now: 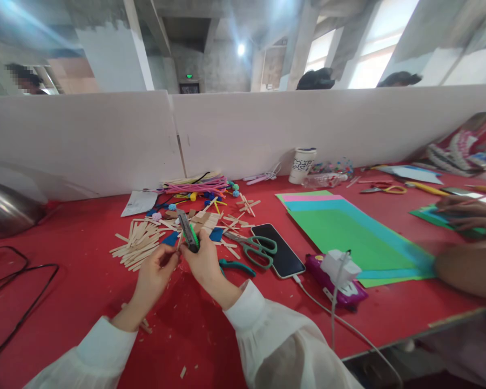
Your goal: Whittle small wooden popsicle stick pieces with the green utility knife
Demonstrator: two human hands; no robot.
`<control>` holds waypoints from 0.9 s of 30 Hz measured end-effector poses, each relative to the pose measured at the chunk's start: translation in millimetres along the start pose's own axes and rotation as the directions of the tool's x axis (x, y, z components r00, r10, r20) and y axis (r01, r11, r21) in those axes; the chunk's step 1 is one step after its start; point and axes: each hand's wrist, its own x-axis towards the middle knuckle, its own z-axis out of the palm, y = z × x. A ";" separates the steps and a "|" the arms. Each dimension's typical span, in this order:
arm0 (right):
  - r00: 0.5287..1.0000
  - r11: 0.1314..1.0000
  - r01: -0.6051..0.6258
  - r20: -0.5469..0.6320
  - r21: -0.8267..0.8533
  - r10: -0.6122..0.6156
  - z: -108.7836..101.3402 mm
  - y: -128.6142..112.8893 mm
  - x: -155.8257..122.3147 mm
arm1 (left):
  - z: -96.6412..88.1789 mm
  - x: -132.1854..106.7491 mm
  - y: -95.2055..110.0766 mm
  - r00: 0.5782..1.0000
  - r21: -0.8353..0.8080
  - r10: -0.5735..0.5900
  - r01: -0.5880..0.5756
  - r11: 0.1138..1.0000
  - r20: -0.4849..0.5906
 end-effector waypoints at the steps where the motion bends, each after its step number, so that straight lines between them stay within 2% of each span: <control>1: 1.000 1.000 0.005 -0.003 -0.009 -0.005 0.2 0.1 -0.1 | 0.1 -0.4 0.3 1.000 0.011 0.009 -0.009 1.000 -0.001; 18: 0.995 0.981 0.093 0.044 -0.171 -0.086 -1.6 0.3 -4.5 | 4.0 -3.2 2.3 0.999 0.067 0.048 -0.048 0.997 -0.006; 27: 0.997 0.977 0.067 0.059 -0.204 -0.056 -4.0 -1.7 -1.9 | 8.1 -1.3 3.9 0.999 -0.005 -0.010 0.009 1.000 -0.045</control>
